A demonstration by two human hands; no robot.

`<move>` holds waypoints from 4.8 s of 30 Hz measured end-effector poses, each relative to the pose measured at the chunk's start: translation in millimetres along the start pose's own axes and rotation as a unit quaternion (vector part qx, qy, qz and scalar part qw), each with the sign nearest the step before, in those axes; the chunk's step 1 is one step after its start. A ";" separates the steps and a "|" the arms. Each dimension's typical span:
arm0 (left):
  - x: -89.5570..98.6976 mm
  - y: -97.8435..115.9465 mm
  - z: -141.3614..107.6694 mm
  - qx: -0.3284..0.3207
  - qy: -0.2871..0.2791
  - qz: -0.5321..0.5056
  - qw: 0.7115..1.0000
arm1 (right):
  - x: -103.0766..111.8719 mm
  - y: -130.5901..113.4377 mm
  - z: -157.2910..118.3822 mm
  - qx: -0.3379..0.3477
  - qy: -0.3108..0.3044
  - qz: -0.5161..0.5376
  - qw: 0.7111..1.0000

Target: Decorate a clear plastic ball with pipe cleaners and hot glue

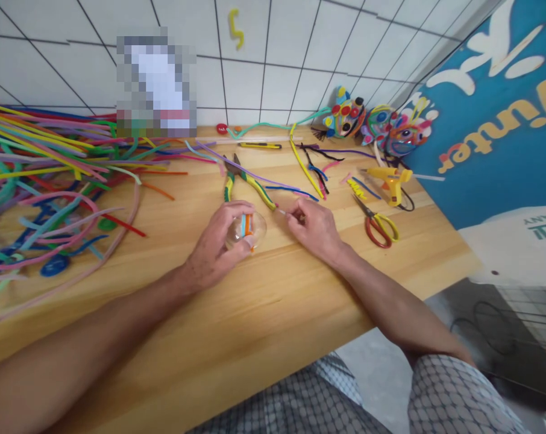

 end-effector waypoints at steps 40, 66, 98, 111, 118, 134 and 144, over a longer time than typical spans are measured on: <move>-3.7 -0.2 -2.3 -0.003 -0.011 -0.012 1.000 | -26.1 -61.8 -34.5 0.137 -0.037 0.215 0.966; -5.3 -1.2 -2.4 0.001 -0.009 -0.016 1.000 | -31.1 -59.5 -36.6 0.139 -0.022 0.187 0.972; -5.7 2.4 -4.0 -0.028 0.005 -0.014 1.000 | -26.5 -60.7 -38.4 0.148 0.002 0.197 0.969; -5.6 5.8 -4.0 -0.022 -0.005 -0.014 1.000 | -27.8 -60.3 -40.6 0.147 -0.010 0.191 0.970; -5.9 2.5 -4.1 -0.015 -0.001 -0.017 1.000 | -25.1 -64.1 -40.5 0.161 0.002 0.192 0.968; -4.4 -1.1 -4.4 0.004 -0.016 -0.023 1.000 | -30.3 -61.8 -40.2 0.145 -0.005 0.176 0.974; -4.6 1.2 -3.2 0.010 -0.014 -0.038 0.999 | -25.1 -66.7 -41.2 0.164 0.012 0.177 0.970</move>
Point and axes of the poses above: each hand's wrist, its own z-axis towards the middle knuckle, its own x-axis out of the back of the hand, y = z × x, the point moved 10 cm from there along z, towards the middle knuckle, and after that the axes turned 15 degrees about y, right-handed, at the moved point
